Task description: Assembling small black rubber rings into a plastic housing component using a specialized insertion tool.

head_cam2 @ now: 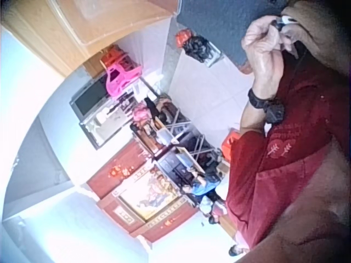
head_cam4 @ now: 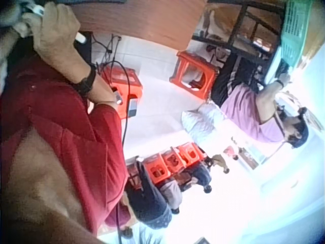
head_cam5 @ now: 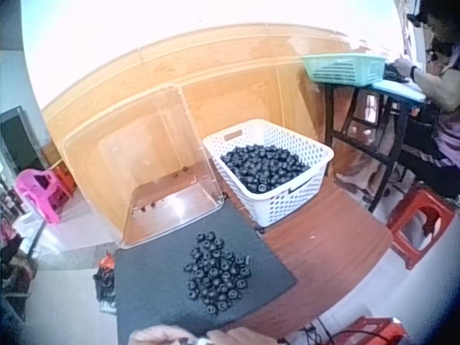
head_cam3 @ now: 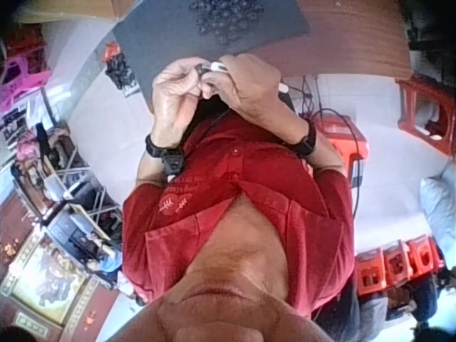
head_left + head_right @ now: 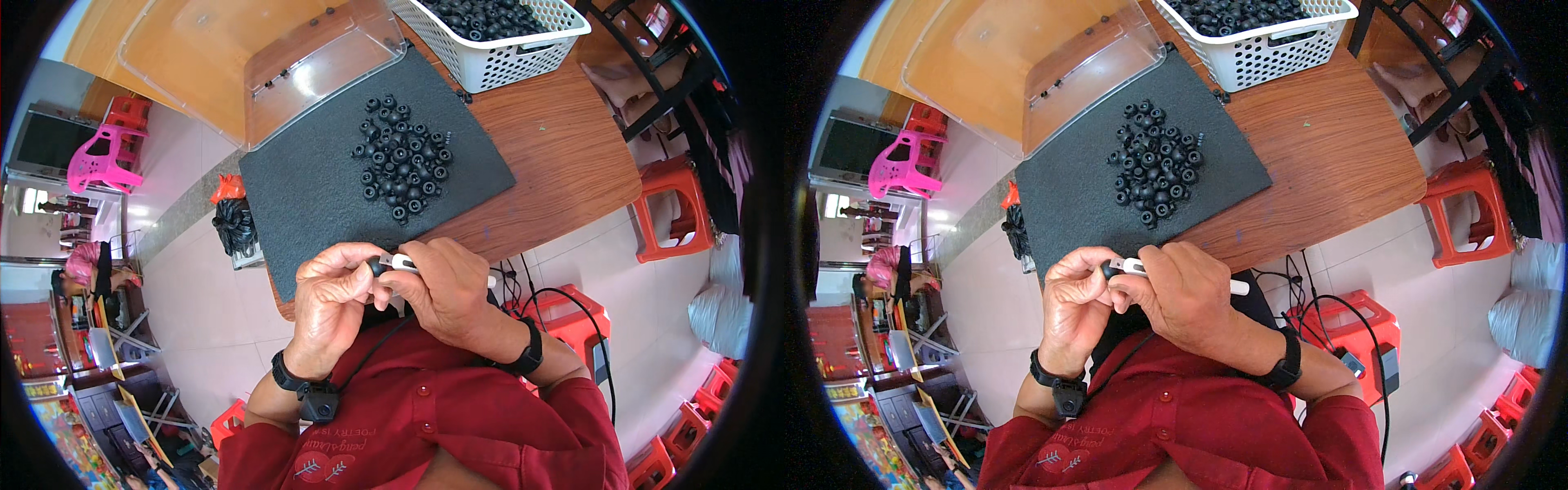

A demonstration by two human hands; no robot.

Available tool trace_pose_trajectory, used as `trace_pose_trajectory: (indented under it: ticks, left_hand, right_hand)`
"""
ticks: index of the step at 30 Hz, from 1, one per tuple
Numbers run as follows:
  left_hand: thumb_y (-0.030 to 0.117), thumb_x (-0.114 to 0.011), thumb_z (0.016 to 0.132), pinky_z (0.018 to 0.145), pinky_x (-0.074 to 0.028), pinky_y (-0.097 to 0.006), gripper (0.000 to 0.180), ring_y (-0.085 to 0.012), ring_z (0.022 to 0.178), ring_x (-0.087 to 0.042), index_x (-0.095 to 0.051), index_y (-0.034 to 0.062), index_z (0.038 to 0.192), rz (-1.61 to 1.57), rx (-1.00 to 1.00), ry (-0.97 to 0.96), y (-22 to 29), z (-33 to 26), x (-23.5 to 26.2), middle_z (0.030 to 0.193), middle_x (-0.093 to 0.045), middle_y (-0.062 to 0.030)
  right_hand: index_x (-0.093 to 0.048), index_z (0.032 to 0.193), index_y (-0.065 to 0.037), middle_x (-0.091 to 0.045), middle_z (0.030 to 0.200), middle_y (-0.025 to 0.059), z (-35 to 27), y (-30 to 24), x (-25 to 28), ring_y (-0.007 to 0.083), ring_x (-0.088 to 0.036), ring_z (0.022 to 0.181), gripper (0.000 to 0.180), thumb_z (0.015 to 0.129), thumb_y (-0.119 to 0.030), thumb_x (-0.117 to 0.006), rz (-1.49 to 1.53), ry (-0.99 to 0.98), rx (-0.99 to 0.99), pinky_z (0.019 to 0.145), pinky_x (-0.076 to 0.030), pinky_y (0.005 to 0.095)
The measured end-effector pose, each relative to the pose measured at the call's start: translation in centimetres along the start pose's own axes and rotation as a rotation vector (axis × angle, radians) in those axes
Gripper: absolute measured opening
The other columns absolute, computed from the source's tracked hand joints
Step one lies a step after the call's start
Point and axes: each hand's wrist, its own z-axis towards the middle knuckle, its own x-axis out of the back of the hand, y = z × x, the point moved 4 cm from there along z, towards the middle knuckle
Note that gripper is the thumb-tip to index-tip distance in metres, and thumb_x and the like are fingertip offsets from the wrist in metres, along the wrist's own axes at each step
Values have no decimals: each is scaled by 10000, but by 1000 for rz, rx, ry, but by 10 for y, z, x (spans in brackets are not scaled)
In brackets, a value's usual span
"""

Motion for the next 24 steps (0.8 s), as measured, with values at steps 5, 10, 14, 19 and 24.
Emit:
trace_pose_trajectory:
  ticks: [5, 10, 14, 19, 24]
  left_hand:
    - [109, -730, 906, 655, -549, -318, 279, -208, 698, -657, -667, -83, 1098, 24, 15, 12, 0, 0, -1, 968, -712, -166]
    - [105, -733, 902, 651, -545, -310, 277, -205, 683, -652, -669, -82, 1095, 44, 35, 26, 0, 0, -3, 947, -712, -160]
    - [120, -717, 918, 638, -537, -299, 259, -198, 668, -649, -670, -77, 1079, 85, 28, 32, 1, 3, -3, 899, -706, -148]
    - [115, -687, 940, 624, -533, -298, 216, -182, 632, -639, -670, -63, 1061, 128, 142, 39, 20, 21, -6, 836, -698, -126]
    - [152, -694, 933, 563, -519, -339, 246, -185, 579, -633, -653, -46, 1074, 326, 129, -48, 69, 72, -47, 842, -690, -133]
  right_hand:
    - [-558, 787, -68, -476, 650, 73, 0, -1, 2, 257, -516, 566, 300, 875, -289, -740, -65, -23, 5, 493, -407, 382]
    - [-555, 780, -75, -468, 650, 71, 1, -3, 4, 256, -514, 561, 296, 890, -292, -725, -102, -26, 31, 496, -416, 380]
    - [-560, 780, -82, -487, 656, 75, -1, -2, 4, 266, -525, 565, 287, 896, -291, -721, -31, -48, 18, 500, -422, 388]
    - [-595, 809, -66, -533, 669, 103, -7, 9, 10, 294, -550, 574, 220, 881, -216, -738, 77, -31, -107, 510, -423, 406]
    - [-638, 828, -20, -589, 683, 136, -7, 23, 19, 309, -586, 582, 184, 886, -160, -744, 196, 18, -261, 531, -446, 400]
